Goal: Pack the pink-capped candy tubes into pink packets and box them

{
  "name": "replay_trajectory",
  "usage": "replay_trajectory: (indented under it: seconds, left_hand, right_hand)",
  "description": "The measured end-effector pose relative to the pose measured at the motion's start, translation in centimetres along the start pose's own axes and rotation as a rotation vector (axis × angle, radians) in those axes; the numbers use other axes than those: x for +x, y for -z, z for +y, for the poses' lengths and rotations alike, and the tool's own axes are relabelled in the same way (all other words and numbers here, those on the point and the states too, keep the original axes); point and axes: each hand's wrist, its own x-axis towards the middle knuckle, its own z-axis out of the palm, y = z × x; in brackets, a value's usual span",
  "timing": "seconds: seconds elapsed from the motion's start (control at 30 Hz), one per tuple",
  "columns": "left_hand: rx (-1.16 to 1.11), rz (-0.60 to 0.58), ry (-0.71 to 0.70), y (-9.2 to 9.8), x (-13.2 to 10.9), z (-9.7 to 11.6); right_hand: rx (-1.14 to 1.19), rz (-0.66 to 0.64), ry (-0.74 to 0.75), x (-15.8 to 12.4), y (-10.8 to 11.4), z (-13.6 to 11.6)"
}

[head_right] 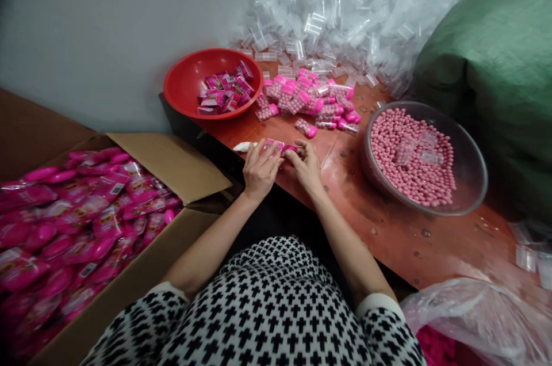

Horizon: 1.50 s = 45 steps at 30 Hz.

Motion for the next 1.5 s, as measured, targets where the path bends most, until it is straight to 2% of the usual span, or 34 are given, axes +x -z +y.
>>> replay_trajectory:
  seconds: [0.03, 0.1, 0.2, 0.27, 0.37, 0.47, 0.5, 0.57, 0.63, 0.7, 0.83, 0.97, 1.1, 1.17, 1.23, 1.33, 1.4, 1.5]
  left_hand:
    - [-0.094, -0.005, 0.051, 0.4, 0.0, 0.6]
    - [-0.320, -0.027, 0.254, 1.4, -0.1, 1.7]
    - [-0.676, -0.195, 0.640, 2.5, -0.1, 2.4]
    - [-0.836, -0.300, 0.795, 2.8, -0.1, 2.2]
    - [-0.924, -0.299, 0.884, 2.6, -0.4, 1.9]
    - [-0.904, -0.252, 0.919, 2.2, -0.8, 1.9]
    - [-0.896, -0.229, 0.930, 2.1, -0.9, 1.9]
    - [-0.896, -0.189, 0.953, 2.1, -1.2, 2.0]
    - [-0.911, -0.160, 0.990, 2.3, -1.4, 2.1]
    - [-0.934, -0.133, 1.033, 2.5, -1.5, 2.2]
    - [-1.015, -0.093, 1.091, 2.8, -1.2, 2.4]
    - [-1.059, -0.061, 1.127, 2.7, -1.1, 2.7]
    - [-1.098, 0.014, 1.173, 2.6, -1.1, 2.5]
    - [-1.140, 0.081, 1.199, 2.4, -1.1, 2.4]
    - [-1.188, 0.145, 1.226, 2.2, -0.9, 2.5]
    - [-1.232, 0.179, 1.255, 1.9, -0.7, 2.9]
    - [-1.246, 0.203, 1.262, 1.7, -0.5, 3.2]
    - [-1.269, 0.265, 1.274, 1.5, -0.4, 3.4]
  right_hand:
    - [0.039, -0.024, -0.015, 0.1, -0.1, -0.4]
    - [0.078, -0.093, -0.056, 0.1, -0.1, -1.1]
    - [0.050, -0.270, -0.124, 0.0, 0.4, -1.9]
    - [-0.035, -0.405, -0.135, 0.2, 0.7, -2.2]
    - [-0.382, -0.516, 0.008, 1.7, 1.2, -2.9]
    - [-0.988, -0.460, 0.354, 5.0, 1.7, -4.0]
    - [-1.200, -0.469, 0.473, 6.4, 1.9, -4.4]
    - [-1.526, -0.566, 0.619, 8.8, 2.3, -4.9]
    - [-1.692, -0.662, 0.687, 10.5, 2.8, -5.0]
    - [-1.747, -0.689, 0.715, 11.3, 3.4, -4.9]
    - [-1.772, -0.655, 0.684, 10.4, 5.0, -4.9]
    - [-1.807, -0.623, 0.524, 8.0, 6.6, -5.0]
    - [-1.737, -0.461, 0.377, 4.9, 7.7, -4.8]
    - [-1.677, -0.368, 0.363, 3.6, 7.9, -4.5]
    - [-1.661, -0.346, 0.363, 2.8, 7.7, -4.3]
    - [-1.683, -0.333, 0.331, 3.0, 7.5, -4.1]
    - [-1.669, -0.256, 0.265, 3.3, 7.4, -3.9]
    - [-1.462, -0.144, 0.189, 2.3, 7.3, -3.5]
